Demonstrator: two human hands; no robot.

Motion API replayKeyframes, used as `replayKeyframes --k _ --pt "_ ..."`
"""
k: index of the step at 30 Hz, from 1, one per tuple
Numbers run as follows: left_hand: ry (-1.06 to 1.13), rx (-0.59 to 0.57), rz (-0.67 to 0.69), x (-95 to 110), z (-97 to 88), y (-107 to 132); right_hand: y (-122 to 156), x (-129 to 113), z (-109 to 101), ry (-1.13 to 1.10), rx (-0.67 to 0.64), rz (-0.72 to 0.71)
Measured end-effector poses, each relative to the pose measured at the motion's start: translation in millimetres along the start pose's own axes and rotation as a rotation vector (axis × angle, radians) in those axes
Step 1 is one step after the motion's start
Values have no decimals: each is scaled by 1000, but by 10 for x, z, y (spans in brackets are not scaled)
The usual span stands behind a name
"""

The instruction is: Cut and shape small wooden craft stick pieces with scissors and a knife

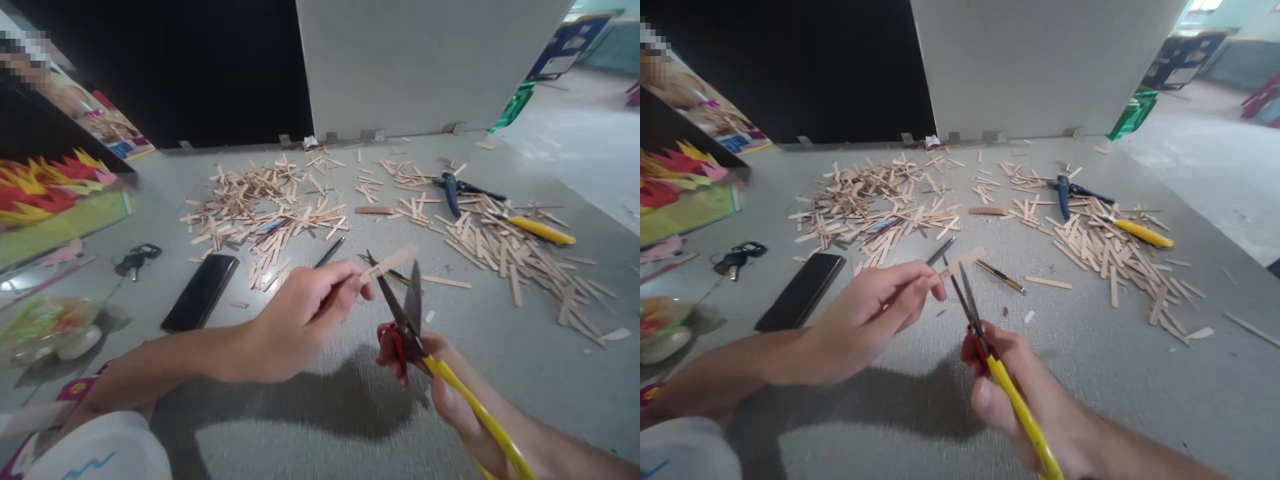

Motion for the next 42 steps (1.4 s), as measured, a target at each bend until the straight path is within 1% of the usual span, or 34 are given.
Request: replayKeyframes --k 3,7,12,18,20,25,30,35,39,42 --pt "23 -137 16 20 154 37 108 -106 8 98 -71 24" --pt "-13 -196 106 107 227 61 116 -194 26 146 -81 21" --pt "-74 -183 156 122 242 59 40 -193 76 151 -60 18" --pt "-71 -186 185 133 304 70 13 -265 93 176 -43 1" --pt "-72 -190 187 130 324 69 13 -278 82 175 -29 0" --pt "-51 -209 185 135 374 66 2 -267 93 210 -46 2" --pt "-54 -205 156 117 395 62 0 -239 90 204 -40 -2" --pt "-58 -199 151 100 404 53 48 -181 54 191 -12 -29" --pt "-45 -202 162 108 418 53 76 -144 19 238 36 -49" --pt "-37 -207 181 121 430 56 52 -165 32 270 66 -58"
Point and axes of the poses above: each hand's wrist, its own y-axis away from the middle knuckle, its own z-axis out of the palm, x = y × z, the point moved 10 cm from there along -y, towards the middle knuckle, and after that the axes turned 3 degrees about -y, right-handed, at the moved point
